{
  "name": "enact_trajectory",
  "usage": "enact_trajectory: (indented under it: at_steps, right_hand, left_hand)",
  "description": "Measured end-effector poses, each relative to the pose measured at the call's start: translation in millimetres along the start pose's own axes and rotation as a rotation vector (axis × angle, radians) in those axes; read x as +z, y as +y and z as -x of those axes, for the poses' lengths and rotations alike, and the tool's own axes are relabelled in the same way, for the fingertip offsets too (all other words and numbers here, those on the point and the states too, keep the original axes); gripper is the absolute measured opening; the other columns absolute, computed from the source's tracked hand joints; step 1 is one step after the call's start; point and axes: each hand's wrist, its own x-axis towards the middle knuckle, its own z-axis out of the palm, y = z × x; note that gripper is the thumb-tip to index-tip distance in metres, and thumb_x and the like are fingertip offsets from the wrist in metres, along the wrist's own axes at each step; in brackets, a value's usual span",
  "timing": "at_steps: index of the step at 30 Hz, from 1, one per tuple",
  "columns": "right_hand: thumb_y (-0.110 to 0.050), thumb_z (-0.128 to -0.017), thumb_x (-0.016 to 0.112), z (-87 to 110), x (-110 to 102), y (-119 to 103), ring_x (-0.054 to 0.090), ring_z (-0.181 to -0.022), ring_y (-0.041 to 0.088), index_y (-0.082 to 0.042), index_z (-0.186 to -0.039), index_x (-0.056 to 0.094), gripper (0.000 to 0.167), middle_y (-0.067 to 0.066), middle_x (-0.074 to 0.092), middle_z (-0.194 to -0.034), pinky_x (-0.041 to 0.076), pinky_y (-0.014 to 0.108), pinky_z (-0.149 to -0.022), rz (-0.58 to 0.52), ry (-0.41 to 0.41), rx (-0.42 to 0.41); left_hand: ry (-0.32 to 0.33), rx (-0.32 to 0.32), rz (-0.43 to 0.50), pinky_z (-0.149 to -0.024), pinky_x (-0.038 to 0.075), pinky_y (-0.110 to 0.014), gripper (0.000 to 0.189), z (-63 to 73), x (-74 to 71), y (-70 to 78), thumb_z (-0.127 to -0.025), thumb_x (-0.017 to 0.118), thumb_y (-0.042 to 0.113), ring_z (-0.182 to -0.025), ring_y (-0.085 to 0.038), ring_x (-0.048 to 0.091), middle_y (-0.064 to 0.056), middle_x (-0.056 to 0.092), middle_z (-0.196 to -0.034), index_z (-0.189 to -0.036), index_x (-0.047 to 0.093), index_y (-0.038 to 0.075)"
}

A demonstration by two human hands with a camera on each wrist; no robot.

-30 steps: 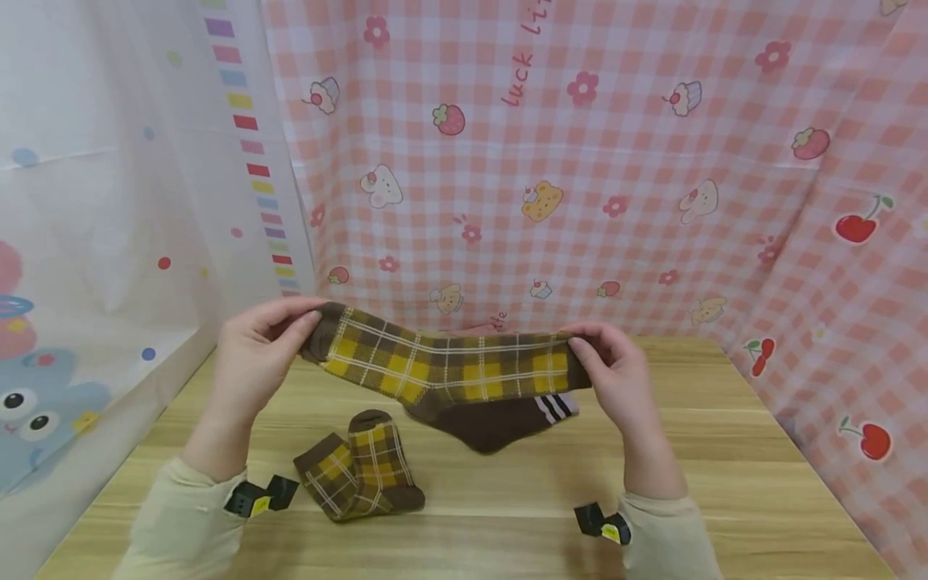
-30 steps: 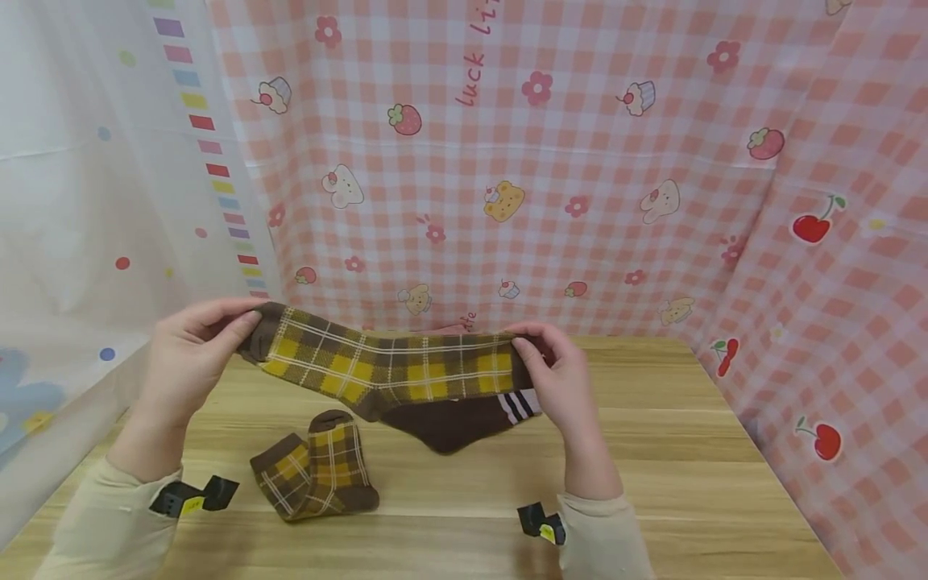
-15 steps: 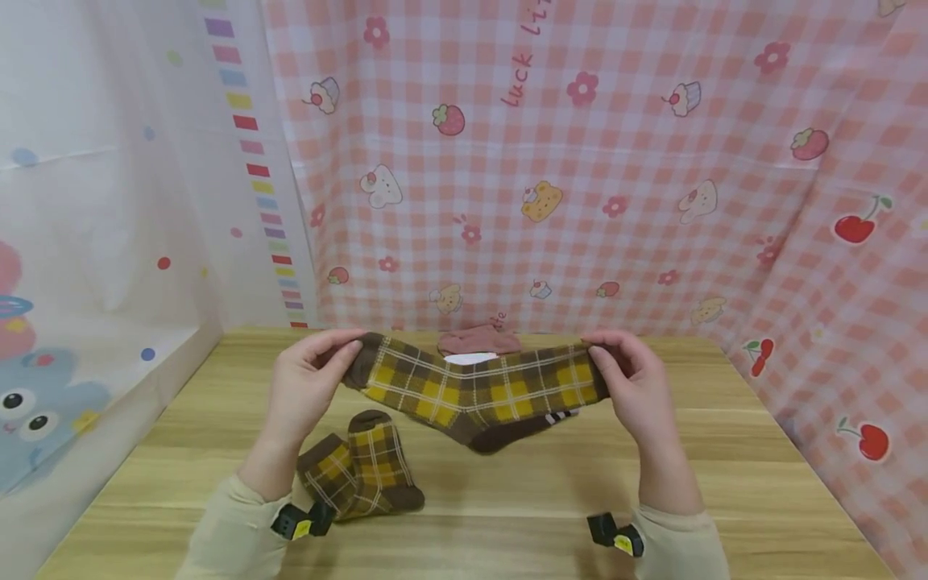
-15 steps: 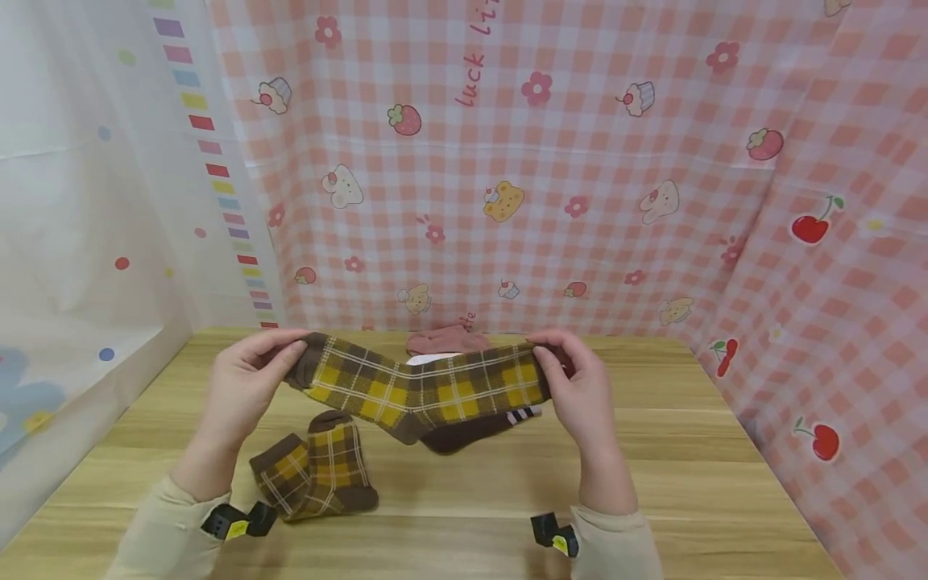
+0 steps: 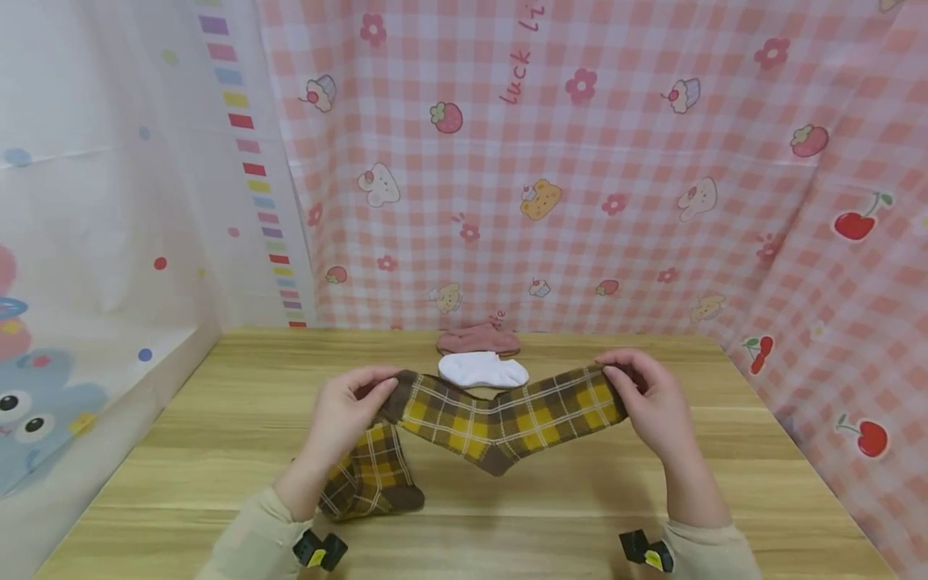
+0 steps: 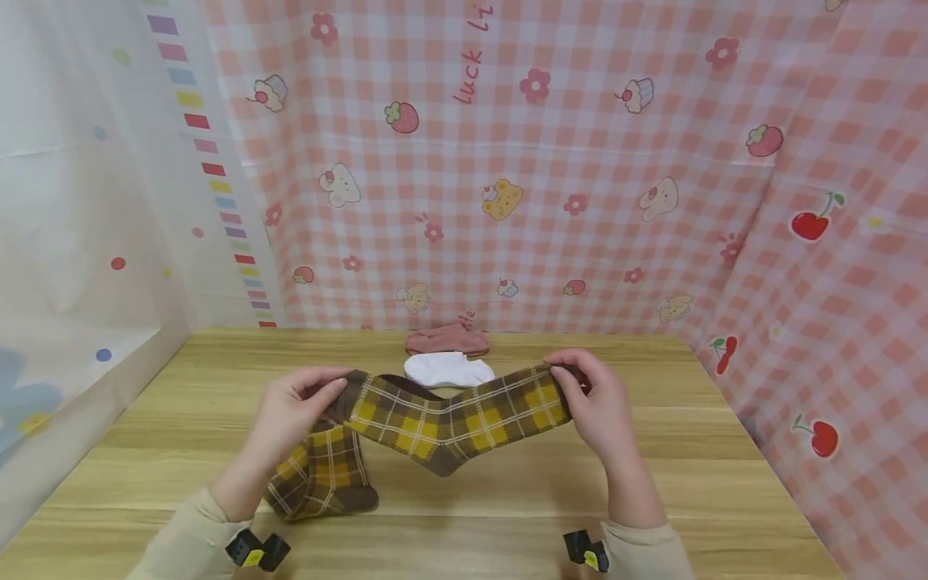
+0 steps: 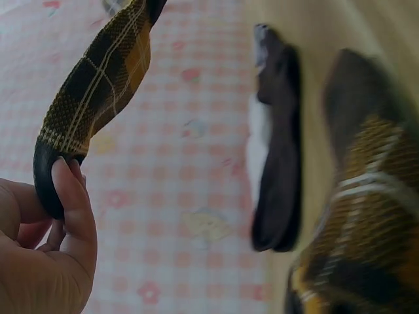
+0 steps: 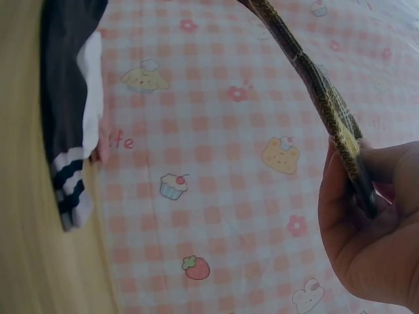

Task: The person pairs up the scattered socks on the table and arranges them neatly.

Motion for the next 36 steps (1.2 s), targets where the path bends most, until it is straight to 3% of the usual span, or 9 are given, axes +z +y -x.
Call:
enact_trajectory:
  at_steps: [8,19,29,36]
  right_hand:
    - [0.001,-0.095,0.062,12.3,0,16,0.059,-0.077,0.007,-0.005,-0.104,0.071,0.014,0.008,0.070,-0.098,0.050,0.021,-0.064,0.176,-0.078,-0.008]
    - [0.002,-0.092,0.066,25.9,12,38,0.060,-0.075,0.009,-0.010,-0.098,0.071,0.014,0.002,0.071,-0.094,0.051,0.027,-0.062,0.218,-0.189,0.004]
    - [-0.002,-0.092,0.067,28.7,19,53,0.065,-0.089,0.019,-0.013,-0.095,0.071,0.013,0.002,0.071,-0.099,0.053,0.041,-0.077,0.282,-0.326,0.040]
    - [-0.004,-0.092,0.068,28.1,22,63,0.064,-0.090,0.019,-0.014,-0.091,0.070,0.010,-0.002,0.070,-0.096,0.053,0.042,-0.080,0.304,-0.427,0.036]
  left_hand:
    - [-0.104,-0.070,-0.048,-0.053,0.055,-0.029,0.014,15.5,20.6,-18.1,-0.092,0.068,0.001,-0.060,-0.013,0.060,-0.009,0.071,-0.097,-0.103,0.076,0.004]
    - [-0.214,-0.162,0.001,-0.050,0.056,-0.028,0.014,38.1,40.7,-46.2,-0.092,0.066,-0.003,-0.057,-0.017,0.061,-0.009,0.067,-0.093,-0.102,0.074,0.001]
    - [-0.282,-0.249,0.044,-0.054,0.058,-0.031,0.014,42.8,32.9,-65.6,-0.093,0.064,-0.002,-0.064,-0.019,0.064,-0.009,0.066,-0.096,-0.105,0.071,-0.001]
    - [-0.307,-0.264,0.033,-0.055,0.058,-0.032,0.012,39.5,23.6,-70.5,-0.092,0.064,-0.005,-0.066,-0.018,0.064,-0.010,0.065,-0.092,-0.102,0.070,-0.005]
